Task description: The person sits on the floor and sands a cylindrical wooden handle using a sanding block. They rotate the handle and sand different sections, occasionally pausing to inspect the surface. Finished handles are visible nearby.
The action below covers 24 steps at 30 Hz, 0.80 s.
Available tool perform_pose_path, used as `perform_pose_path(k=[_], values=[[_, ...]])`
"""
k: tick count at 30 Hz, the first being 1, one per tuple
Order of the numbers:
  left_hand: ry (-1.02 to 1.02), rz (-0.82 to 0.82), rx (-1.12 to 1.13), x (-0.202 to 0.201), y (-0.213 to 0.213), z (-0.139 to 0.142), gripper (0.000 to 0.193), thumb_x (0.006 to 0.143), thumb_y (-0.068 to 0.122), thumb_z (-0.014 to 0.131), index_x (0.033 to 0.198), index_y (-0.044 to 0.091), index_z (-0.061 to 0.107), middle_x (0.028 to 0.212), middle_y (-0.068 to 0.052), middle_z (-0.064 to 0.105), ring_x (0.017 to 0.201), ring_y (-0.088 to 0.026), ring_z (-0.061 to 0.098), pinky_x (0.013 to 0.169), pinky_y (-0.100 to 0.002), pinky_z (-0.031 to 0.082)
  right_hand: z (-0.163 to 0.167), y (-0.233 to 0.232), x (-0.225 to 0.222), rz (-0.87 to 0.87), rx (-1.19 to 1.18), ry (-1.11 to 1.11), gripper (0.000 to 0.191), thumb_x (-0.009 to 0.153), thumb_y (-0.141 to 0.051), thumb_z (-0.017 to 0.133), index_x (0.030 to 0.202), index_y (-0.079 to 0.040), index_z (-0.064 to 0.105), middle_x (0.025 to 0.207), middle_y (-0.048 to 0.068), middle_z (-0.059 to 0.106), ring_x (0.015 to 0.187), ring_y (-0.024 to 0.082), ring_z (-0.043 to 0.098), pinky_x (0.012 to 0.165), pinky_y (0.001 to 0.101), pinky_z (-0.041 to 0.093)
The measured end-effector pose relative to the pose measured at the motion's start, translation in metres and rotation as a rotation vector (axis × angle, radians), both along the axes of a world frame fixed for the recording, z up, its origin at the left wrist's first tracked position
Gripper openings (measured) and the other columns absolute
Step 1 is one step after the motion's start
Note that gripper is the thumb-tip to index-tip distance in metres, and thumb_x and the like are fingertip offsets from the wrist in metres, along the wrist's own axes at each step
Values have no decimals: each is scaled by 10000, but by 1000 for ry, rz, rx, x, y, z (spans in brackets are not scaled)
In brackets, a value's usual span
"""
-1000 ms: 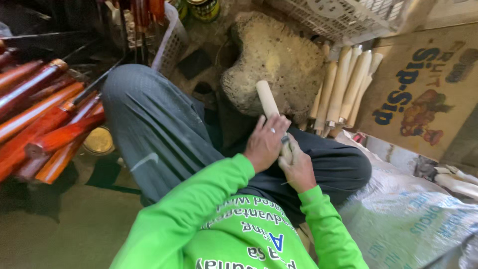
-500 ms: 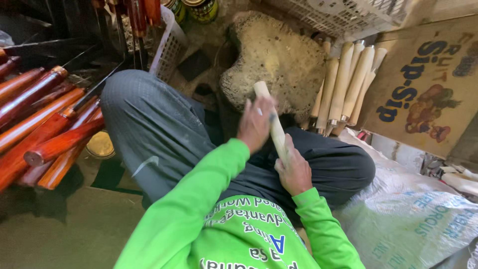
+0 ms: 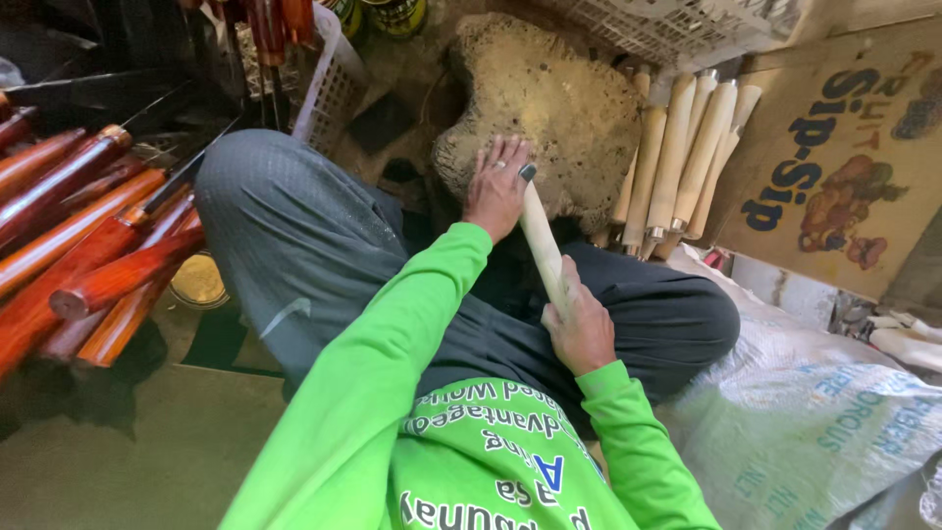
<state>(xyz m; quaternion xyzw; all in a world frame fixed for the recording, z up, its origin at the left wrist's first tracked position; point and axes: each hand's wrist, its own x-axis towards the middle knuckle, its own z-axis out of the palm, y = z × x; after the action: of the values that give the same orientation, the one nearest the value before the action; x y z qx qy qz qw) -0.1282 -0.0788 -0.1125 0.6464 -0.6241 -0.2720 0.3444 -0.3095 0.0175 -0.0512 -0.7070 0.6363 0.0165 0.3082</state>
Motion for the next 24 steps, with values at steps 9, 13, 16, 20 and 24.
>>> perform_pose_path(k=[9, 13, 16, 20, 24], values=[[-98, -162, 142, -13, 28, 1, 485, 1003, 157, 537, 1473, 45, 507, 1459, -170, 544, 1423, -376, 468, 1225, -566, 322, -2, 1, 0, -40, 30, 23, 789, 832, -157, 660, 1562, -136, 361, 1101, 222, 669, 951, 481, 645, 792, 561, 508], [-50, -26, 3, -5, 9, 2, 407, 1027, 194, 564, 1412, 65, 553, 1451, -168, 550, 1424, -397, 453, 1200, -553, 348, -2, 0, -1, -30, -20, -63, 791, 824, -163, 660, 1556, -139, 360, 1108, 228, 672, 975, 483, 649, 800, 552, 521], [-40, -166, 81, -11, 26, 11, 446, 976, 152, 539, 1407, 40, 563, 1425, -195, 543, 1413, -399, 434, 1202, -562, 338, -2, -1, 0, -34, 58, 32, 819, 803, -175, 664, 1556, -158, 341, 1079, 218, 676, 950, 476, 655, 806, 562, 515], [-121, -265, 115, -15, 37, 9, 407, 1004, 158, 526, 1397, 57, 560, 1487, -163, 526, 1468, -369, 404, 1227, -567, 311, -1, 0, 1, -39, 68, 41, 799, 831, -164, 645, 1566, -132, 335, 1112, 230, 666, 947, 487, 648, 794, 571, 509], [-200, -89, -43, -4, 5, 2, 515, 950, 169, 550, 1435, -1, 513, 1504, -209, 488, 1437, -422, 382, 1187, -582, 312, 2, 0, 1, -16, 5, -5, 780, 840, -165, 643, 1560, -125, 347, 1097, 233, 669, 947, 490, 650, 787, 562, 518]])
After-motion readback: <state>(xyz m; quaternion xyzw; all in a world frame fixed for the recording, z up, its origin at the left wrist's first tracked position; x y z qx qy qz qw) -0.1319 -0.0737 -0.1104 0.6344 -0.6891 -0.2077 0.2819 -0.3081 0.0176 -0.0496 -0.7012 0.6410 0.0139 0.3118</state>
